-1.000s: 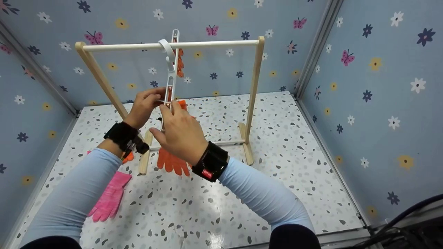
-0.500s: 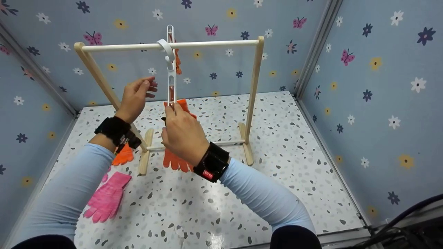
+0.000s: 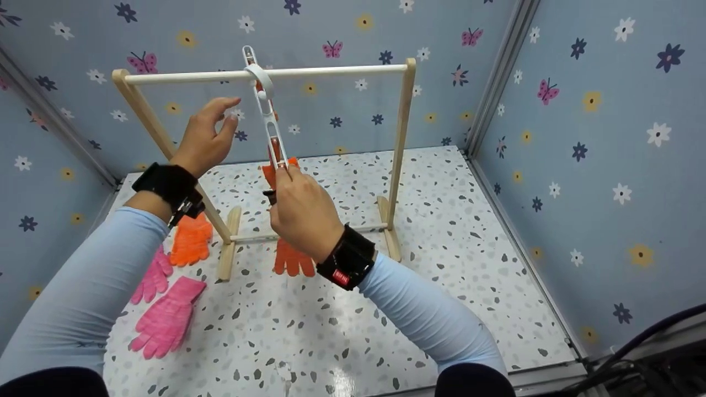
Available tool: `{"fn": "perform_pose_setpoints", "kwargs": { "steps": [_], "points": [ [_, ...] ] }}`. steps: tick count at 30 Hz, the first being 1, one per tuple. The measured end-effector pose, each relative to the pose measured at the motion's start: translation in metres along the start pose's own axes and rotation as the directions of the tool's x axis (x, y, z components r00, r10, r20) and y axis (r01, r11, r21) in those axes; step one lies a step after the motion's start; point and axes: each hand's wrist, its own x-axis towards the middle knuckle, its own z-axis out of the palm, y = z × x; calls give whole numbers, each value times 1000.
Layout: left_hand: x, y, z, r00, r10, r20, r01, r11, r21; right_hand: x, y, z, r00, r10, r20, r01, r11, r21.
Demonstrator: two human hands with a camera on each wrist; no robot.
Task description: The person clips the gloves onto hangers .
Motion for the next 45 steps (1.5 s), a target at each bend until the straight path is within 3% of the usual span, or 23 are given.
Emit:
{"fn": "perform_pose_setpoints", "kwargs": {
  "steps": [7,16,20,24,30,40,45],
  "points": [
    [12,1,-5,994,66,84,-83,972,218,0,9,-9,996,87,28,-87,996,-16],
    [28,-1,-24,983,140,115,-178,864,470,7,24,-22,990,138,15,-137,988,-72],
    [31,-2,-28,983,143,116,-182,844,505,9,31,-27,991,130,-4,-130,982,-137],
    [31,-3,-29,981,115,159,-182,833,523,8,37,-31,992,126,-20,-127,974,-186],
    [30,-3,-28,974,94,205,-189,838,513,8,47,-37,991,127,-28,-130,956,-262],
    [18,-4,-25,972,67,223,-179,830,529,10,62,-46,988,91,-122,-119,961,-249],
    [12,-3,-21,973,84,213,-189,822,538,13,71,-50,980,85,-177,-128,960,-249]
  ]
}}
